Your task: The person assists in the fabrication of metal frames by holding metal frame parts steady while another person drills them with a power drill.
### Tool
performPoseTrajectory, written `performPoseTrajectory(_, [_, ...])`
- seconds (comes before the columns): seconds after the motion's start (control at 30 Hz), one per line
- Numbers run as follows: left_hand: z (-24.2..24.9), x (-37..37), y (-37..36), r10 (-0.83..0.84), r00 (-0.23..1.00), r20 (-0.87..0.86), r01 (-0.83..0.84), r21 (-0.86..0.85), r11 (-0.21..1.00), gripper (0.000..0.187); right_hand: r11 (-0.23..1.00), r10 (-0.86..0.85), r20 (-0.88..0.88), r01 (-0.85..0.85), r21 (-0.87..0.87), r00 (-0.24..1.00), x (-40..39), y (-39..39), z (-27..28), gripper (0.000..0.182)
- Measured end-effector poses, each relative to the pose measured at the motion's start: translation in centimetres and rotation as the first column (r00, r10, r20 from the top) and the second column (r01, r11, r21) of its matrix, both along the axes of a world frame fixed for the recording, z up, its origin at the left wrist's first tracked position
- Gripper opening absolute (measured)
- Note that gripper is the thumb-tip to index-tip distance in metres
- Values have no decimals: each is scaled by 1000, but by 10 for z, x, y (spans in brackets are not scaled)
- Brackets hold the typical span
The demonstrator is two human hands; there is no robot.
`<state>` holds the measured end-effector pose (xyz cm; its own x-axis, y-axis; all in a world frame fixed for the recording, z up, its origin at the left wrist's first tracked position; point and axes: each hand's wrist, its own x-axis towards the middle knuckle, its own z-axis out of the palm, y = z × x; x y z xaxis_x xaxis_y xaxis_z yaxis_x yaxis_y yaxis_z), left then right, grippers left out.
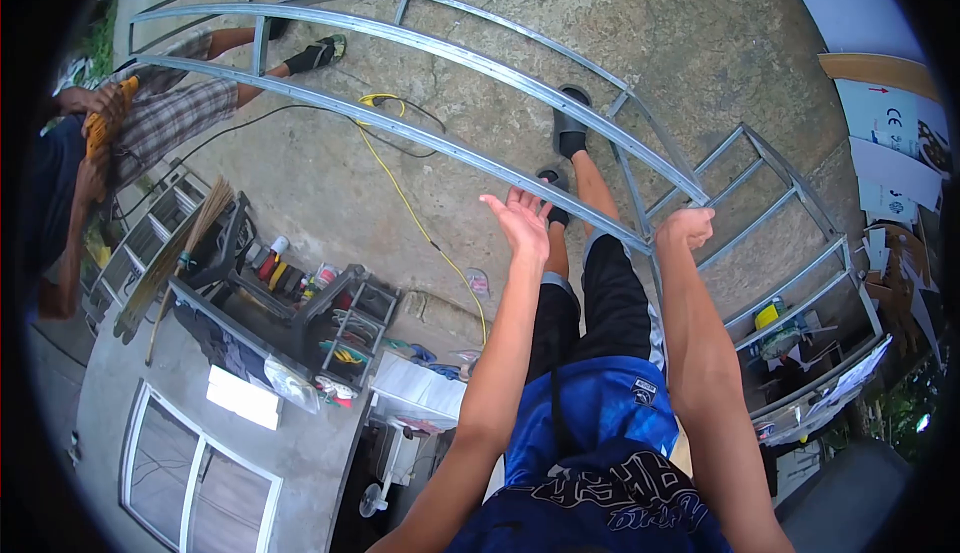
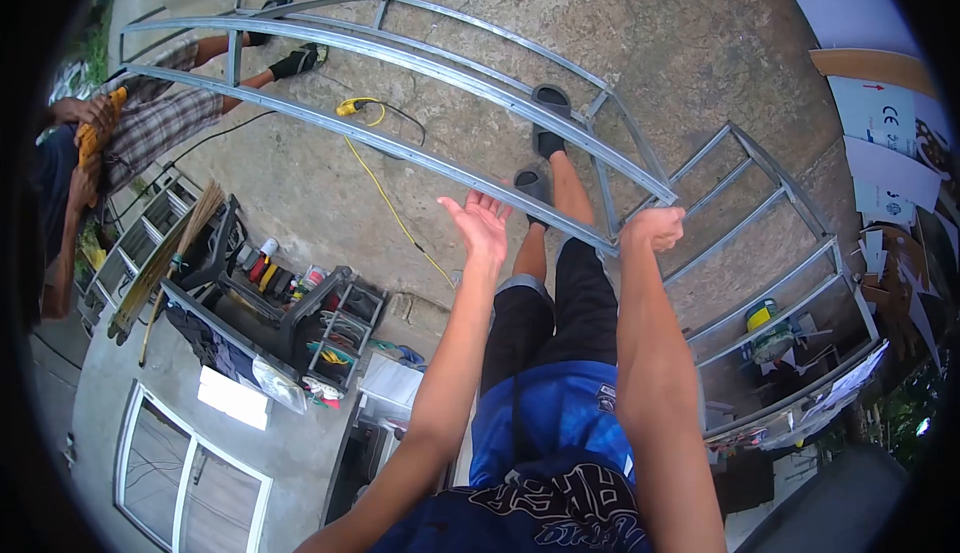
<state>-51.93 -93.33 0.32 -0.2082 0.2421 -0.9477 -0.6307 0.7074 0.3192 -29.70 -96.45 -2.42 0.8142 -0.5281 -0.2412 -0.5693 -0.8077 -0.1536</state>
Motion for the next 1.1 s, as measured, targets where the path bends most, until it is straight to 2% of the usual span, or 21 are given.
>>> performPoseTrajectory(0.03, [-9,11,5,-5,1000,9,5,25,1000,94,1000,-12,17,12,8,1000,1,2,0,56])
performPoseTrajectory(0.13, [-30,21,14,149,989,-3,-149,-8,989,91,999,23,-6,-22,27,1000,0,-5,7,58])
performPoseTrajectory(0.2, [-46,34,35,385,869,-311,-459,-217,862,81,999,38,-11,-38,25,999,0,-3,3,59])
performPoseTrajectory(0.23, [-45,47,37,382,845,-375,-499,-298,813,81,999,36,-8,-36,4,999,-1,-4,3,59])
performPoseTrajectory(0.27, [-31,48,57,409,798,-443,-569,-326,755,81,995,71,-58,-67,78,996,2,-7,4,59])
performPoseTrajectory(0.33, [-18,52,68,219,778,-588,-533,-436,725,84,994,52,-56,-47,96,997,-1,-6,6,59])
performPoseTrajectory(0.4, [-2,55,74,252,803,-539,-517,-422,744,83,991,116,-104,-109,76,988,4,-16,-3,61])
performPoseTrajectory(0.47, [-26,51,63,136,791,-597,-486,-478,732,84,988,121,-121,-107,111,985,4,-13,1,63])
performPoseTrajectory(0.57, [14,56,83,187,809,-557,-498,-481,722,84,988,122,-144,-106,117,982,10,-20,-7,66])
performPoseTrajectory(0.67, [32,58,89,177,828,-532,-472,-489,734,83,990,105,-139,-91,109,985,8,-16,2,68])
performPoseTrajectory(0.8, [19,57,85,75,802,-592,-457,-529,715,85,991,95,-150,-79,110,984,6,-9,9,69])
performPoseTrajectory(0.83, [14,58,86,114,765,-634,-524,-509,683,86,994,67,-148,-52,98,987,5,-7,10,69])
performPoseTrajectory(0.93, [4,56,79,14,768,-641,-448,-521,726,87,993,60,-153,-43,112,986,4,-5,12,68])
performPoseTrajectory(1.1, [-12,51,70,-49,789,-613,-388,-558,733,87,992,44,-148,-26,123,988,5,-8,7,68])
